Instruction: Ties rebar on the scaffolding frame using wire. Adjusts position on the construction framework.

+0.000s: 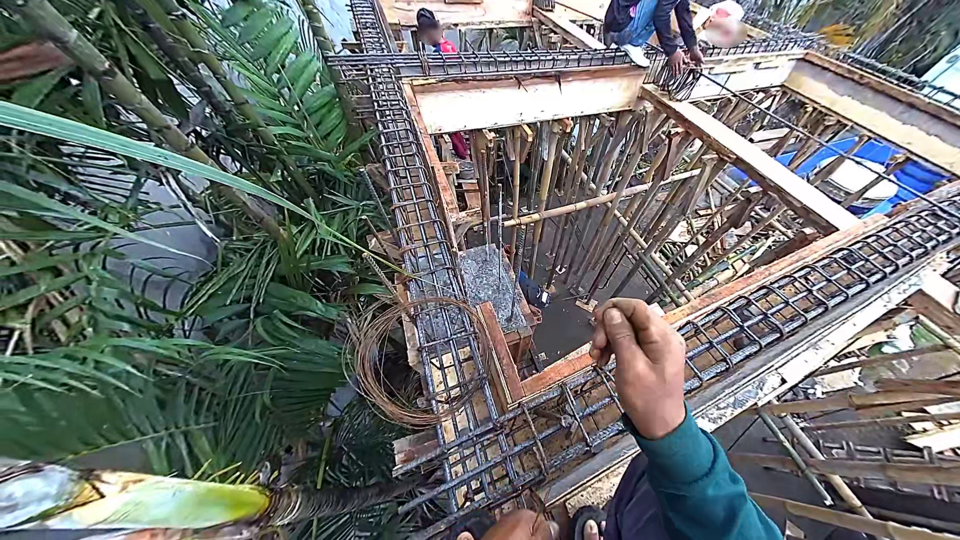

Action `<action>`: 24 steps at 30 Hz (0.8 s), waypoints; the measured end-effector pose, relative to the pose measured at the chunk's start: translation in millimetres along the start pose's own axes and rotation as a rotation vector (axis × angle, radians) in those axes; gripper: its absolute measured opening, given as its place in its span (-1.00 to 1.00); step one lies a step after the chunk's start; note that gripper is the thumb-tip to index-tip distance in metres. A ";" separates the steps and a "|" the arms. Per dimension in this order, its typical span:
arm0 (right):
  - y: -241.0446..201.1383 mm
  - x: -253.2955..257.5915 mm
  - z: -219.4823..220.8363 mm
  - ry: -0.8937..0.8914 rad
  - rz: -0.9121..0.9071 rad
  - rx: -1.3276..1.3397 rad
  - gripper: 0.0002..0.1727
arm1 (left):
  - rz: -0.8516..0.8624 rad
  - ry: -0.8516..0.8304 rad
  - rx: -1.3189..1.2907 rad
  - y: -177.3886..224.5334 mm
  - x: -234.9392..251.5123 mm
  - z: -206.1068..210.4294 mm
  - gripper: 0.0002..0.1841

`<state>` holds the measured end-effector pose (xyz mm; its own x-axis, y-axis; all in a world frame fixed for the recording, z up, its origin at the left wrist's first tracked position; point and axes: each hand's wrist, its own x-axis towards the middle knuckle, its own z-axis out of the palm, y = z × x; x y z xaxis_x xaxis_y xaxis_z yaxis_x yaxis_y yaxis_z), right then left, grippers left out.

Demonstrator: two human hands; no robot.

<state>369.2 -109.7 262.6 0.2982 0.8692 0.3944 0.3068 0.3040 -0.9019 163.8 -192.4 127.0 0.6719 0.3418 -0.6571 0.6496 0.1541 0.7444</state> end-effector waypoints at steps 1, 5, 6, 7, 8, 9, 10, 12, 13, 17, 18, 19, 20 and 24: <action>-0.5 -1.5 1.2 -0.038 -0.020 -0.022 -0.73 | -0.058 0.049 0.107 -2.3 2.1 1.5 -0.45; 2.1 8.6 -4.8 -0.025 0.172 0.197 -0.71 | -0.143 0.530 0.086 -11.8 -7.0 -12.5 -0.44; 4.4 12.5 -7.5 0.007 0.231 0.284 -0.70 | -0.114 0.675 0.095 -13.4 -12.6 -19.7 -0.45; 6.0 15.8 -9.3 0.046 0.293 0.364 -0.68 | -0.051 0.821 0.130 -16.3 -17.7 -24.9 -0.48; 6.1 18.4 -10.6 0.086 0.359 0.433 -0.66 | 0.051 0.949 0.226 -20.6 -22.0 -26.8 -0.52; 5.1 20.5 -12.3 0.118 0.425 0.484 -0.65 | 0.189 1.032 0.387 -26.6 -25.7 -26.6 -0.54; 3.4 22.4 -14.2 0.138 0.486 0.518 -0.64 | 0.341 1.044 0.545 -32.7 -29.1 -25.1 -0.56; 1.8 24.7 -17.4 0.134 0.575 0.545 -0.67 | 0.590 0.941 0.728 -35.5 -36.3 -15.6 -0.62; 1.8 24.6 -18.1 0.122 0.602 0.542 -0.69 | 0.673 0.891 0.755 -34.5 -38.8 -9.0 -0.63; 3.3 27.4 -23.3 0.180 0.516 0.541 -0.66 | 0.592 0.960 0.573 -35.3 -40.6 -8.4 -0.62; 4.9 29.9 -27.3 0.211 0.475 0.554 -0.65 | 0.507 0.996 0.517 -34.4 -40.8 -15.1 -0.62; 6.6 32.4 -31.3 0.243 0.457 0.566 -0.65 | 0.439 1.033 0.507 -35.0 -40.9 -21.2 -0.62; 8.0 34.5 -34.2 0.270 0.465 0.573 -0.65 | 0.390 1.067 0.558 -37.0 -40.9 -25.3 -0.59; 9.6 30.5 -30.9 0.229 0.524 0.516 -0.66 | 0.446 0.913 0.790 -42.1 -47.3 -11.3 -0.60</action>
<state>409.1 -92.4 271.5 0.4852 0.8646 -0.1308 -0.3694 0.0671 -0.9268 100.7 -204.6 128.2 0.6023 0.7773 0.1818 0.6767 -0.6180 0.4003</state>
